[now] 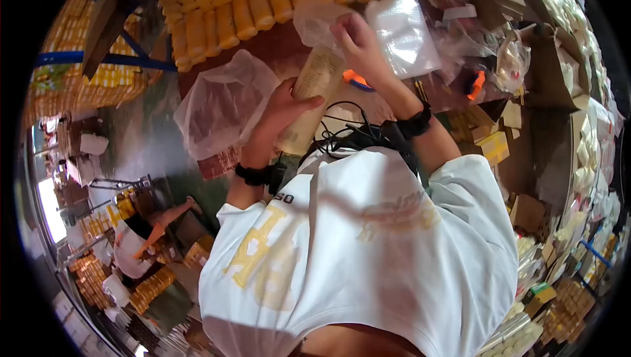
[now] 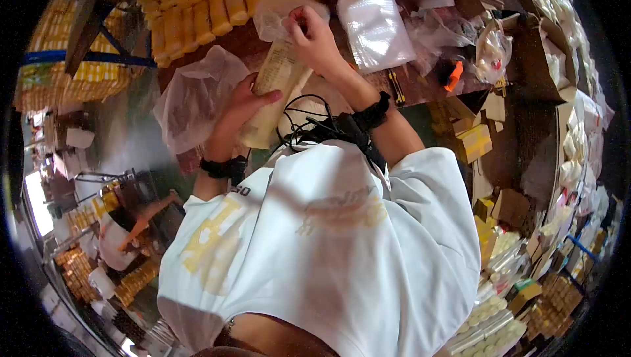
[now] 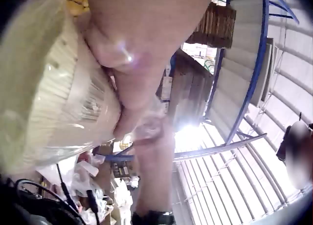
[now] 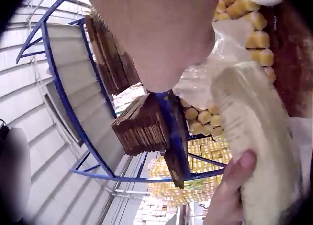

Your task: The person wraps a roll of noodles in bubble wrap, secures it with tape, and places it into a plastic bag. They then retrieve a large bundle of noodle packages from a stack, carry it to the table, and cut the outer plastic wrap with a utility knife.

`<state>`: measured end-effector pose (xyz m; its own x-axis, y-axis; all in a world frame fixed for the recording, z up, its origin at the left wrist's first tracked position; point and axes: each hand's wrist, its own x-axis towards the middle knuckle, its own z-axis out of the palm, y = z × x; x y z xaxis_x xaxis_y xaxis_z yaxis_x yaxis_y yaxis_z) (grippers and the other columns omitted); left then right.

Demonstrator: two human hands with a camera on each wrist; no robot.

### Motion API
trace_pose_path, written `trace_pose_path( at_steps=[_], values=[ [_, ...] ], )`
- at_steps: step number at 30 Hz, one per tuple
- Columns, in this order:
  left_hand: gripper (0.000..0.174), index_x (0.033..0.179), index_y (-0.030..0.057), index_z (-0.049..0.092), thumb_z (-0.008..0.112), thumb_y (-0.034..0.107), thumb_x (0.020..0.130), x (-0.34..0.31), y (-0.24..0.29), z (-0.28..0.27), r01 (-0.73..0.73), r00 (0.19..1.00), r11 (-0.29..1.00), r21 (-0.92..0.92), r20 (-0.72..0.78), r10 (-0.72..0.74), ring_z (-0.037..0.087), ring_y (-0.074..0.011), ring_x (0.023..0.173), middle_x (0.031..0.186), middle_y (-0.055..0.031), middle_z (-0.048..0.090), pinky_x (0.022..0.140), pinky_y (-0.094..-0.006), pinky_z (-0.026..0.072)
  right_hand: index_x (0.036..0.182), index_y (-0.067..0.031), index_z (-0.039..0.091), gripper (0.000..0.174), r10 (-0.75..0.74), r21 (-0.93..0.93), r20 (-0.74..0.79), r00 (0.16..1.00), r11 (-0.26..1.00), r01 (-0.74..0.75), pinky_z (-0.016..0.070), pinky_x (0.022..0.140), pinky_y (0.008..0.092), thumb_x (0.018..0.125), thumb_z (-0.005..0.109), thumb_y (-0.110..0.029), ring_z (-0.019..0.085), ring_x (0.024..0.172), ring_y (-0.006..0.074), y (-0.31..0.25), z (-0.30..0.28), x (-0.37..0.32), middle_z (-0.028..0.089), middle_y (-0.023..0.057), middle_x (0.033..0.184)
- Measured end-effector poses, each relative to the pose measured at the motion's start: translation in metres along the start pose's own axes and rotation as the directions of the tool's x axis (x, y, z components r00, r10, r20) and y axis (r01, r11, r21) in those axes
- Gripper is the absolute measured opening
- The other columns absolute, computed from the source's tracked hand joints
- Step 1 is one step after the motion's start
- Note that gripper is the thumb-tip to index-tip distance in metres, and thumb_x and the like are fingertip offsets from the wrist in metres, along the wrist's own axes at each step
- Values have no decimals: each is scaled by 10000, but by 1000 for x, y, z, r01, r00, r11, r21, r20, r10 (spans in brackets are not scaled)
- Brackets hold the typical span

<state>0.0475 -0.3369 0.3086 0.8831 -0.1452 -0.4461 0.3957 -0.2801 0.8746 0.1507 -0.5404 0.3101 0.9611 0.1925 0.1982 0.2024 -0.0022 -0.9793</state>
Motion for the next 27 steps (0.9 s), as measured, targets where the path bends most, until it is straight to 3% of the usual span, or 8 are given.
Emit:
trace_pose_path(
  at_steps=[4,7,10,13,20,23,26,27],
  values=[
    [732,1351,-23,511,859,203,748,10,-26,-3,14,999,978,-207,-35,-22,638,-172,1044,1197,-94,654,892,-306,522,1202,-29,579,312,-24,-164,85,996,986,38,479,751,300,946,639,-197,583,828,177,-4,4,-7,622,104,960],
    [804,1411,-19,460,856,182,741,-5,-28,-9,-61,995,913,-403,50,89,626,-182,1097,1236,-90,640,930,-316,514,1172,39,584,321,74,-312,123,990,950,-32,522,776,378,918,616,-155,669,894,281,11,-6,-6,681,199,998],
    [857,1450,-11,418,854,172,735,-24,-16,-10,-56,985,856,-514,110,130,609,-186,1144,1281,-87,619,964,-325,502,1145,46,607,361,340,-382,118,933,883,-273,515,753,392,873,665,-183,667,855,281,5,-15,-2,679,179,914],
    [861,1447,-2,428,861,182,725,-17,-21,-8,-55,977,871,-488,152,147,600,-177,1150,1286,-80,616,965,-322,498,1028,-10,664,317,217,-412,92,972,897,-161,477,681,330,818,717,-242,596,753,177,6,-9,-11,633,104,783],
    [829,1418,-16,447,861,202,734,-6,-23,-4,-132,966,889,-438,146,215,600,-164,1122,1243,-81,633,962,-312,491,990,48,691,398,408,-120,151,900,912,-393,463,608,287,884,706,-336,564,702,100,44,-6,-13,635,6,820],
    [795,1387,-25,470,860,213,737,-8,-17,-4,-124,972,909,-398,137,193,610,-162,1094,1223,-88,641,950,-309,494,979,33,677,408,563,155,251,788,780,-606,484,666,376,969,649,-374,586,758,155,26,-20,-10,653,16,838],
    [751,1344,-36,511,861,227,734,-5,-8,-4,-137,981,956,-261,98,167,630,-160,1044,1181,-90,658,917,-305,507,925,-9,662,364,408,166,172,897,885,-435,474,628,408,992,610,-363,601,698,213,69,-33,1,624,28,775],
    [733,1326,-42,527,861,231,733,-3,-6,-4,-123,989,978,-168,66,136,636,-159,1026,1162,-89,664,903,-304,512,917,-17,655,351,177,-72,128,976,983,-169,478,631,414,985,613,-359,609,707,248,62,-31,-1,627,58,784]
  ],
)
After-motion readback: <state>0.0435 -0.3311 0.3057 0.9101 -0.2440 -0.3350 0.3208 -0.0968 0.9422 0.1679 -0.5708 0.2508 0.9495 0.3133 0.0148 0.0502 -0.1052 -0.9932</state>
